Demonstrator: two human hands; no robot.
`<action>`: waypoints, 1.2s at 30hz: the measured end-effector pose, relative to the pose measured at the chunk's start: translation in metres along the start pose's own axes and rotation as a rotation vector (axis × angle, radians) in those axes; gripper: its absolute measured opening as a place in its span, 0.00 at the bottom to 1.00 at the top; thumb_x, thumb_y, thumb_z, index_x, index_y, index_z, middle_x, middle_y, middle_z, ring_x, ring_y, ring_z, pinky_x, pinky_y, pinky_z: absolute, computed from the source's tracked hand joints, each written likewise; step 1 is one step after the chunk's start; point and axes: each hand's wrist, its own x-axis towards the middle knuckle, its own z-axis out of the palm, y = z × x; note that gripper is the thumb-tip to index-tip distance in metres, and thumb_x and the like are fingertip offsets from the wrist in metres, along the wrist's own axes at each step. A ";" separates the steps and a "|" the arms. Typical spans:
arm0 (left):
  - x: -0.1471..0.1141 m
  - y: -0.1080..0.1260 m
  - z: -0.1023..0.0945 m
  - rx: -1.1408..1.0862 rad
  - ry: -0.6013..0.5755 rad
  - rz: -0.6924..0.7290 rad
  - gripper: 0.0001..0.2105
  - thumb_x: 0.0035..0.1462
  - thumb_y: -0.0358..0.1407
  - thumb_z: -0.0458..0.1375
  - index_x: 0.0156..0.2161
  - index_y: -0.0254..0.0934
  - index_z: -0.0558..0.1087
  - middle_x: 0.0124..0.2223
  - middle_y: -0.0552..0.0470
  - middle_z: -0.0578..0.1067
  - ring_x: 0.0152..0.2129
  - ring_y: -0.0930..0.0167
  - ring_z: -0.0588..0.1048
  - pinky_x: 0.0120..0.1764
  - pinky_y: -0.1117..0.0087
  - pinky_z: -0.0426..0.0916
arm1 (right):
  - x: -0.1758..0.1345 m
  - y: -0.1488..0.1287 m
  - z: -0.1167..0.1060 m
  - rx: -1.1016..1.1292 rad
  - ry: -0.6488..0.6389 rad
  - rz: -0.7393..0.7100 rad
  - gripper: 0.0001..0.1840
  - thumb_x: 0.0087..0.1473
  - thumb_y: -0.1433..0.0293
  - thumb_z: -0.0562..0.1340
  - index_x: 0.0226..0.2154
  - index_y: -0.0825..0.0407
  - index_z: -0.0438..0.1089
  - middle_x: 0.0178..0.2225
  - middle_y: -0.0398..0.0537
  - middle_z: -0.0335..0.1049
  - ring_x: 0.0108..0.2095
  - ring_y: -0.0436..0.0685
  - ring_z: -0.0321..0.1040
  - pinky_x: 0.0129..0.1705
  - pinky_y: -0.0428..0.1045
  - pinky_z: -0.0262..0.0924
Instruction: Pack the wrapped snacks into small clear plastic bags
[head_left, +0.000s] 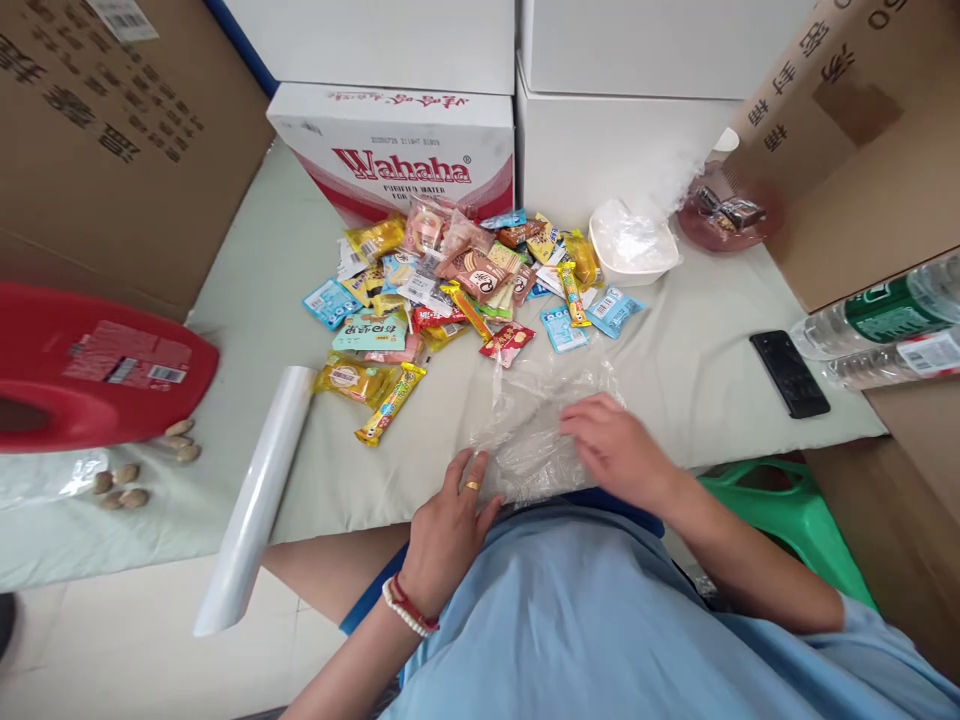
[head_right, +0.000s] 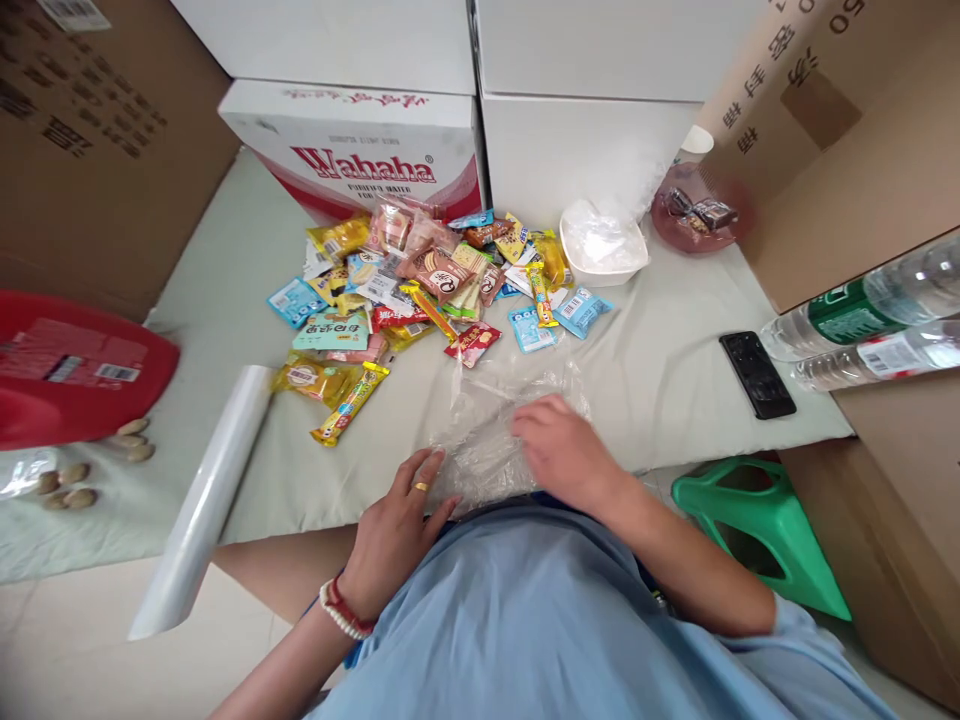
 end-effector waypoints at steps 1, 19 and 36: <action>-0.002 0.001 0.001 -0.037 0.038 0.004 0.27 0.70 0.44 0.55 0.69 0.38 0.59 0.66 0.39 0.70 0.41 0.61 0.83 0.33 0.62 0.79 | 0.009 -0.011 0.018 -0.028 -0.083 -0.008 0.18 0.62 0.77 0.57 0.50 0.52 0.77 0.52 0.56 0.77 0.54 0.63 0.69 0.57 0.61 0.70; 0.117 0.011 0.012 -0.521 0.335 -0.042 0.16 0.71 0.36 0.47 0.47 0.35 0.77 0.52 0.41 0.80 0.55 0.62 0.76 0.63 0.53 0.69 | 0.007 -0.038 0.103 0.079 -0.275 -0.097 0.25 0.67 0.65 0.61 0.63 0.57 0.69 0.66 0.63 0.66 0.73 0.66 0.50 0.71 0.65 0.57; 0.067 0.013 0.016 0.120 0.075 0.058 0.33 0.69 0.52 0.52 0.73 0.41 0.57 0.77 0.40 0.50 0.72 0.50 0.54 0.67 0.28 0.40 | -0.024 0.034 -0.022 -0.135 -0.218 0.249 0.15 0.70 0.65 0.56 0.47 0.45 0.80 0.42 0.49 0.82 0.40 0.60 0.79 0.42 0.54 0.74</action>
